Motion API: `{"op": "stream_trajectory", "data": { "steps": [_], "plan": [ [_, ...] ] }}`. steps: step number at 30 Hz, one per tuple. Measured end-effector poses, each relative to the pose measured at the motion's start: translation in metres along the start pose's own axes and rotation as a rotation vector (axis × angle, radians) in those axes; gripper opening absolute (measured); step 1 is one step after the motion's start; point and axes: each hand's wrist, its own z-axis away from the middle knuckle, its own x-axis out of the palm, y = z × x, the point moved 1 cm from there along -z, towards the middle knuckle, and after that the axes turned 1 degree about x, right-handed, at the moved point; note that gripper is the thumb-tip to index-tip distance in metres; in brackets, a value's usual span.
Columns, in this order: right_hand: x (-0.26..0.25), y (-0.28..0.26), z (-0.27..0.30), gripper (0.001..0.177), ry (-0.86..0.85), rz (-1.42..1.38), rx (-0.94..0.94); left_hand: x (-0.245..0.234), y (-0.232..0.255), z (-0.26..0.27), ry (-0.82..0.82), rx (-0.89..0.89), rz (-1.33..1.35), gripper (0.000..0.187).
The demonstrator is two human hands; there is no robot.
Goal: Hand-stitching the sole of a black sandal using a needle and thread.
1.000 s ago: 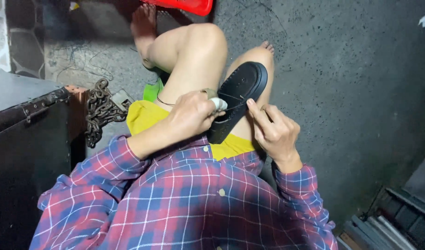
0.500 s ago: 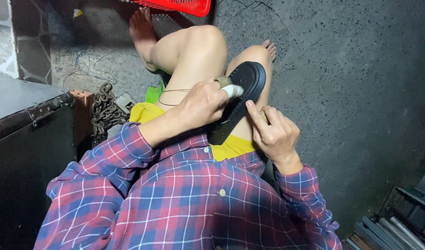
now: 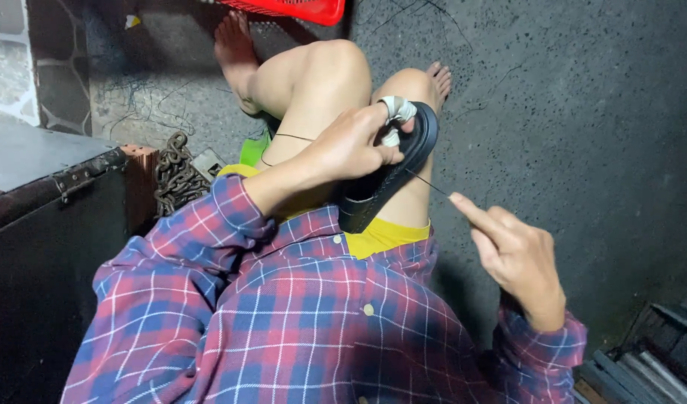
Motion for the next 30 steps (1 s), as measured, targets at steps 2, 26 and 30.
{"op": "stream_trajectory", "data": {
  "steps": [2, 26, 30],
  "plan": [
    [0.013, 0.0, 0.005, 0.04, 0.013, -0.033, 0.014, 0.014, -0.015, 0.001, 0.221, 0.243, -0.323, 0.025],
    [0.079, -0.07, -0.049, 0.011, 0.531, -0.742, -0.159, 0.02, -0.02, 0.045, 0.082, -0.103, -0.007, 0.022],
    [0.06, -0.067, -0.044, 0.01, 0.404, -0.592, -0.087, 0.011, -0.024, 0.045, 0.074, -0.081, 0.07, 0.023]
  ]
}}
